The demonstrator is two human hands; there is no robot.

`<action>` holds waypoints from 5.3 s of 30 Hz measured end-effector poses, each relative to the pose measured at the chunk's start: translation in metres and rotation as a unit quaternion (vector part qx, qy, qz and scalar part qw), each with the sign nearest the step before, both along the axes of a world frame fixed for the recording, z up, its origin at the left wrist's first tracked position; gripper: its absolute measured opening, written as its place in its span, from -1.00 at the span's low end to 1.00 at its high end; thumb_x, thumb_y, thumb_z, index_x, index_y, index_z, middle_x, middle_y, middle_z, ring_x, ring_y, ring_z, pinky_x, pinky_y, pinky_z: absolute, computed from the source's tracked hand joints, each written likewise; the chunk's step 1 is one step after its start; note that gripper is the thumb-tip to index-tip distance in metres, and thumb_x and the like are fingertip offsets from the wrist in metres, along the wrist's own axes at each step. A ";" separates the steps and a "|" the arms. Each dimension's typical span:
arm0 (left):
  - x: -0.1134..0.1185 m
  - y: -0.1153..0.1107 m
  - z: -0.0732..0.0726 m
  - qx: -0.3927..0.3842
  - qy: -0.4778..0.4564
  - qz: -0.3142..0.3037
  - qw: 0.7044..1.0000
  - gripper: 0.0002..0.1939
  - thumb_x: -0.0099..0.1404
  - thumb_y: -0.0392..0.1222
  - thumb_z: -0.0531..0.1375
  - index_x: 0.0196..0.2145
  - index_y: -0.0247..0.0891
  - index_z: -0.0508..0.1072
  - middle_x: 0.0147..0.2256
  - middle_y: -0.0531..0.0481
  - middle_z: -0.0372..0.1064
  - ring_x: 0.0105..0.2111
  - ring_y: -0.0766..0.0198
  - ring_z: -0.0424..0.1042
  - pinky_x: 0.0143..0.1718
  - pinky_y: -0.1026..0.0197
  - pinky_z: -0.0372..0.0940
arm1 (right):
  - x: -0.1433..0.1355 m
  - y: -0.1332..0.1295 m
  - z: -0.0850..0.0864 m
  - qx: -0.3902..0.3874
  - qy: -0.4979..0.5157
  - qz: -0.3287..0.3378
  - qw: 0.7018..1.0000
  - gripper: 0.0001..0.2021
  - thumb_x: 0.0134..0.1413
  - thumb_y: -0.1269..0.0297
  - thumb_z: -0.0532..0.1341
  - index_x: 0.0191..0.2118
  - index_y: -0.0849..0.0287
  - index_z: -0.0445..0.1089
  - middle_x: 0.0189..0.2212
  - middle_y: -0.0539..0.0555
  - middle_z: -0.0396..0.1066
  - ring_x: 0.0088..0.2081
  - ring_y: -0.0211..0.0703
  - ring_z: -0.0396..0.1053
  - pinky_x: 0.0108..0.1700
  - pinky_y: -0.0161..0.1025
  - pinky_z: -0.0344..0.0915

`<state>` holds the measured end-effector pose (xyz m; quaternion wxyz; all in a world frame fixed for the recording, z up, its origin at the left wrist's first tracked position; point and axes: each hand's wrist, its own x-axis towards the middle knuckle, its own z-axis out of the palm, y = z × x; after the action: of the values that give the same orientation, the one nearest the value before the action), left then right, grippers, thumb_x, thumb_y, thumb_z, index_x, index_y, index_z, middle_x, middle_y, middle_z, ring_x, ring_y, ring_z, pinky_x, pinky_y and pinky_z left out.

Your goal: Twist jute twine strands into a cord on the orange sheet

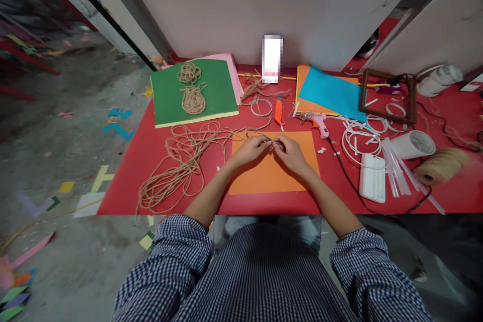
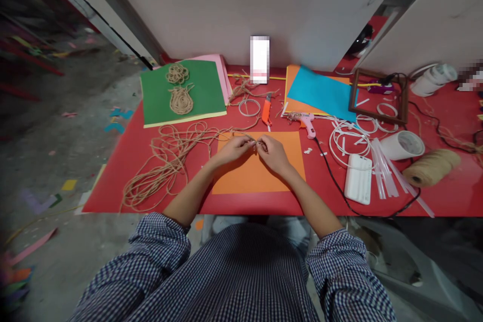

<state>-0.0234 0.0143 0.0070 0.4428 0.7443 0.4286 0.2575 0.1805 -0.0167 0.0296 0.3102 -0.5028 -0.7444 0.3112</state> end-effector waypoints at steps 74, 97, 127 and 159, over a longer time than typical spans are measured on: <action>0.023 -0.027 0.008 0.109 0.204 0.136 0.963 -0.66 0.55 0.00 0.01 -0.09 -0.22 0.52 -0.12 -0.28 0.55 -0.16 0.01 0.51 -0.11 0.07 0.25 | 0.009 0.010 -0.015 0.079 -0.116 -0.025 0.990 -0.81 0.37 0.25 0.20 -0.21 0.15 0.56 -0.22 0.15 0.55 -0.18 -0.03 0.45 -0.12 -0.17 0.26; 0.020 -0.021 0.000 0.136 0.091 0.100 0.982 -0.74 0.40 -0.03 0.21 -0.30 -0.27 0.55 -0.30 -0.11 0.45 -0.27 0.16 0.40 -0.18 0.15 0.23 | 0.002 0.016 -0.036 -0.051 0.163 -0.049 0.984 -0.51 0.25 -0.22 0.30 -0.30 0.20 0.54 -0.41 0.05 0.48 -0.34 -0.19 0.36 -0.26 -0.25 0.28; 0.004 -0.014 0.019 0.146 0.239 0.071 0.957 -0.64 0.54 -0.08 0.00 0.08 -0.21 0.50 -0.18 -0.25 0.61 -0.21 -0.02 0.55 -0.18 0.09 0.25 | 0.000 0.010 -0.026 0.027 -0.027 0.007 0.999 -0.83 0.41 0.16 0.15 -0.16 0.11 0.39 -0.19 0.10 0.44 -0.21 -0.07 0.37 -0.12 -0.16 0.24; 0.007 -0.008 0.005 0.109 0.087 0.119 0.983 -0.74 0.40 -0.09 0.15 -0.38 -0.24 0.51 -0.54 0.03 0.30 -0.50 0.29 0.19 -0.38 0.18 0.00 | -0.005 -0.004 -0.020 0.172 -0.084 -0.055 0.980 -0.65 0.46 0.02 0.14 -0.29 0.13 0.47 -0.37 0.10 0.45 -0.32 -0.08 0.35 -0.22 -0.15 0.19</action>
<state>-0.0168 0.0063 0.0118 0.2866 0.7514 0.5202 0.2876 0.1752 -0.0205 0.0096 0.3445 -0.5063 -0.7817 0.1179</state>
